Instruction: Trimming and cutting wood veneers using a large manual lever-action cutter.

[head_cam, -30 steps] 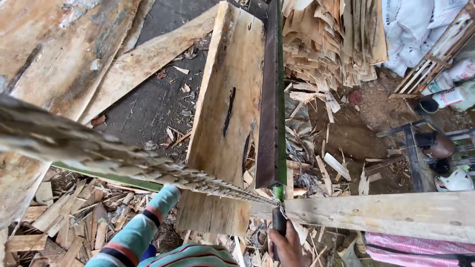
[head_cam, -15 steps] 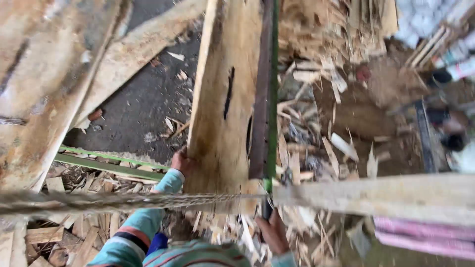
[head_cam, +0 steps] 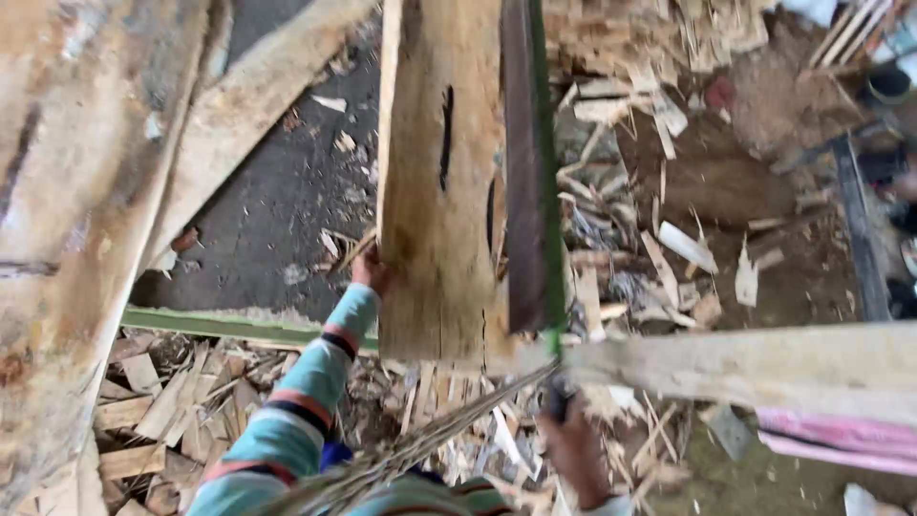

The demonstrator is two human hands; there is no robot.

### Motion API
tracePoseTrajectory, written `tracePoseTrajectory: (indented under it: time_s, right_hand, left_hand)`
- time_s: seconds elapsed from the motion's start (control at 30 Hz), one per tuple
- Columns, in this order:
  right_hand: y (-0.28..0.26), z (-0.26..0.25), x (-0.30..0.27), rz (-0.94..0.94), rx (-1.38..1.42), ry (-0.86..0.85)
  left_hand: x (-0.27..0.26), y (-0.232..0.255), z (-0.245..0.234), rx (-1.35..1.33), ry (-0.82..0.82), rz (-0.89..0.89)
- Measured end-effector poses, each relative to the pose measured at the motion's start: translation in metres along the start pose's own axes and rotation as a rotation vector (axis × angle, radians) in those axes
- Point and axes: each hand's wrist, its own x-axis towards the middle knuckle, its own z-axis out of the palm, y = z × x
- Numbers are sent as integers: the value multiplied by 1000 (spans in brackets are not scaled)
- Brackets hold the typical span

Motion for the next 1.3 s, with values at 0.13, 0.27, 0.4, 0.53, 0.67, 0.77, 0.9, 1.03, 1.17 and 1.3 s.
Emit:
tracePoseTrajectory:
  time_s: [0.13, 0.27, 0.4, 0.53, 0.67, 0.77, 0.9, 1.03, 1.17, 1.3]
  right_hand:
    - [131, 142, 10, -329, 192, 67]
    - [105, 136, 98, -460, 202, -21]
    - [-69, -32, -33, 9, 449, -260]
    - [-90, -86, -40, -56, 323, -193]
    - [-68, -74, -35, -310, 175, -108]
    - [-79, -52, -41, -154, 275, -200]
    - [-88, -52, -44, 32, 397, -282]
    - [-109, -94, -58, 27, 462, -302]
    - [-126, -130, -64, 2, 487, -256]
    - [-127, -121, -68, -8, 438, -225]
  left_hand:
    - [-32, -54, -3, 174, 64, -95]
    - [25, -50, -21, -110, 26, 158]
    - [-15, 10, -11, -30, -21, -233]
    - [-5, 2, -23, 23, -62, -268]
    - [-16, -32, -27, 147, -91, -245]
    - [-21, -34, -29, 10, -126, -119]
    - [-41, -38, -29, -453, -103, -296]
    - [-127, -18, -21, -471, -61, -269]
    - [-198, 23, -6, -118, -13, -279]
    - [-204, 17, 2, -440, 108, -412]
